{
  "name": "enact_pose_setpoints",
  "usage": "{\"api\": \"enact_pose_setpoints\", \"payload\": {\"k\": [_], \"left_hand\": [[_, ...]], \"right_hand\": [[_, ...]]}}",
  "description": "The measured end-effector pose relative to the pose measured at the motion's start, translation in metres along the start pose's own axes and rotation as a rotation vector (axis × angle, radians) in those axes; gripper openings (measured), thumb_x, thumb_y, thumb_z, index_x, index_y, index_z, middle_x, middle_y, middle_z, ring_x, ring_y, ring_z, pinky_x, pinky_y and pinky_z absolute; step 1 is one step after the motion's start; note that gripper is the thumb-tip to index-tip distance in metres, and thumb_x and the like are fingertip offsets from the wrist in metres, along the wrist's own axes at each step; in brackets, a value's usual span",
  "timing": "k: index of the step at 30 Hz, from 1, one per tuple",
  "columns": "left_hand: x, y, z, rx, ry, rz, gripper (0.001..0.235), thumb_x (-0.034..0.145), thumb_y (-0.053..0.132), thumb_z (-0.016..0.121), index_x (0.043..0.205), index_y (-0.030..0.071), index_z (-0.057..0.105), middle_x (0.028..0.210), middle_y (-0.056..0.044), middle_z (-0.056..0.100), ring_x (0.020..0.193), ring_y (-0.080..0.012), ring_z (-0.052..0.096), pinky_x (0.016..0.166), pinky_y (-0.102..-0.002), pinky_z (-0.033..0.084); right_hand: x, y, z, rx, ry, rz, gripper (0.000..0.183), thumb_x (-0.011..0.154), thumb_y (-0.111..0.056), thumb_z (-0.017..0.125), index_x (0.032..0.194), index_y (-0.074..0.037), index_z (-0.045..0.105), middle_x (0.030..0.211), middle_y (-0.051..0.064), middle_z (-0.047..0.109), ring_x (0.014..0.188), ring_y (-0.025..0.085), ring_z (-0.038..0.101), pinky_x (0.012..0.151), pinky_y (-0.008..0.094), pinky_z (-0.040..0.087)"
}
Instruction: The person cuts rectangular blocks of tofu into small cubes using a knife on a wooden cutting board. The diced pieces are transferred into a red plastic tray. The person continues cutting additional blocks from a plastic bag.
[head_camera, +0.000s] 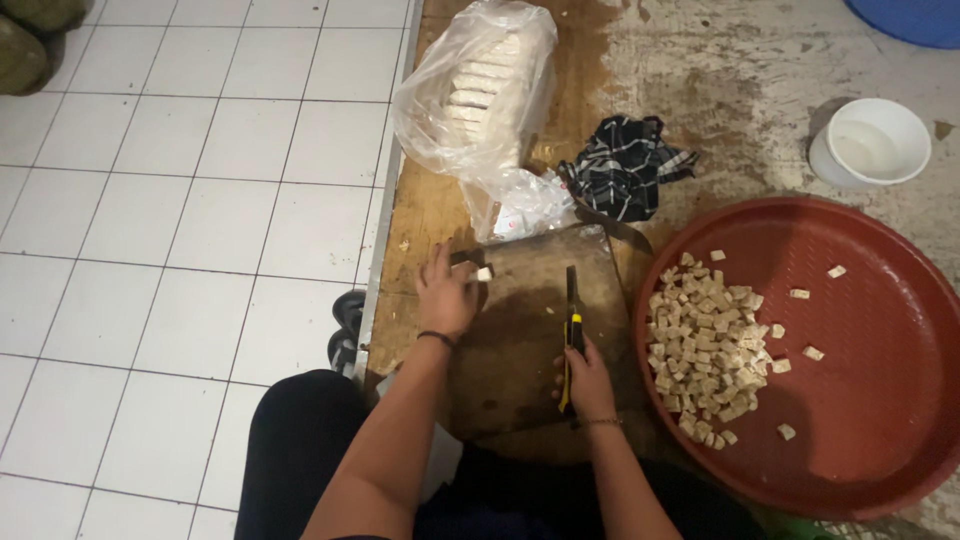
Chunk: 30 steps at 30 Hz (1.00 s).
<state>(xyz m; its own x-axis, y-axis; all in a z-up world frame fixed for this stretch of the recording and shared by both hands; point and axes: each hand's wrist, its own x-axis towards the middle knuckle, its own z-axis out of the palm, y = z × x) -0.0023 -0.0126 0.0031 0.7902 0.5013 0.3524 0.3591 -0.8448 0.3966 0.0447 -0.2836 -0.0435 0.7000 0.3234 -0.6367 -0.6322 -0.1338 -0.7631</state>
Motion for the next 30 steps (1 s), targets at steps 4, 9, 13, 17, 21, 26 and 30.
{"api": "enact_pose_setpoints", "payload": {"k": [4, 9, 13, 17, 21, 26, 30], "left_hand": [[-0.009, 0.011, 0.003, 0.065, -0.043, 0.133, 0.02, 0.078, 0.02, 0.072, 0.098, 0.016, 0.07, 0.135, -0.013, 0.06, 0.132, -0.0316, 0.05, 0.108, -0.067, 0.026], [-0.053, 0.036, -0.003, 0.051, -0.209, 0.291, 0.02, 0.088, 0.021, 0.07, 0.107, 0.017, 0.066, 0.121, -0.002, 0.066, 0.116, -0.0248, 0.059, 0.1, -0.053, 0.039], [-0.06, 0.042, -0.019, 0.041, -0.301, 0.168, 0.028, 0.083, 0.024, 0.073, 0.109, 0.017, 0.067, 0.116, -0.005, 0.064, 0.112, -0.0279, 0.058, 0.093, -0.05, 0.041], [-0.044, 0.032, -0.031, 0.003, -0.051, 0.279, 0.048, 0.069, 0.018, 0.071, 0.118, 0.017, 0.069, 0.12, -0.004, 0.065, 0.115, -0.0279, 0.058, 0.094, -0.05, 0.04], [-0.039, 0.024, -0.026, 0.074, -0.163, 0.245, 0.034, 0.075, 0.019, 0.07, 0.109, 0.022, 0.072, 0.111, 0.0, 0.068, 0.109, -0.0244, 0.061, 0.093, -0.05, 0.04], [-0.06, 0.02, -0.026, 0.137, -0.353, 0.086, 0.022, 0.085, 0.026, 0.068, 0.106, 0.02, 0.073, 0.101, -0.002, 0.068, 0.101, -0.0248, 0.064, 0.085, -0.049, 0.042], [-0.074, 0.023, -0.037, 0.168, -0.346, 0.032, 0.022, 0.086, 0.028, 0.068, 0.106, 0.02, 0.073, 0.104, -0.004, 0.069, 0.102, -0.0267, 0.065, 0.088, -0.049, 0.043]], "right_hand": [[-0.007, -0.006, 0.003, 0.019, 0.008, -0.009, 0.05, 0.098, -0.023, 0.057, 0.148, -0.022, 0.051, 0.084, 0.006, 0.064, 0.061, 0.016, 0.059, 0.05, 0.037, 0.054], [-0.011, -0.01, 0.005, 0.038, 0.006, -0.005, 0.046, 0.098, -0.022, 0.057, 0.145, -0.019, 0.053, 0.083, 0.007, 0.063, 0.059, 0.017, 0.059, 0.049, 0.037, 0.053], [-0.011, -0.008, 0.005, 0.019, 0.007, -0.028, 0.047, 0.098, -0.022, 0.057, 0.145, -0.018, 0.053, 0.083, 0.007, 0.064, 0.058, 0.016, 0.058, 0.048, 0.036, 0.052], [-0.009, -0.01, 0.004, -0.026, 0.002, -0.008, 0.047, 0.099, -0.023, 0.054, 0.146, -0.019, 0.051, 0.084, 0.006, 0.064, 0.059, 0.015, 0.06, 0.049, 0.036, 0.054], [-0.006, -0.007, 0.002, -0.021, -0.01, -0.073, 0.047, 0.099, -0.022, 0.055, 0.146, -0.016, 0.052, 0.083, 0.007, 0.064, 0.058, 0.016, 0.059, 0.049, 0.036, 0.054], [-0.01, -0.012, 0.003, -0.058, 0.0, -0.081, 0.05, 0.098, -0.02, 0.056, 0.148, -0.02, 0.05, 0.082, 0.005, 0.064, 0.058, 0.014, 0.058, 0.049, 0.035, 0.053], [-0.028, -0.021, 0.008, -0.239, 0.043, -0.174, 0.052, 0.097, -0.021, 0.057, 0.149, -0.024, 0.051, 0.08, 0.002, 0.062, 0.056, 0.013, 0.055, 0.048, 0.034, 0.049]]}}
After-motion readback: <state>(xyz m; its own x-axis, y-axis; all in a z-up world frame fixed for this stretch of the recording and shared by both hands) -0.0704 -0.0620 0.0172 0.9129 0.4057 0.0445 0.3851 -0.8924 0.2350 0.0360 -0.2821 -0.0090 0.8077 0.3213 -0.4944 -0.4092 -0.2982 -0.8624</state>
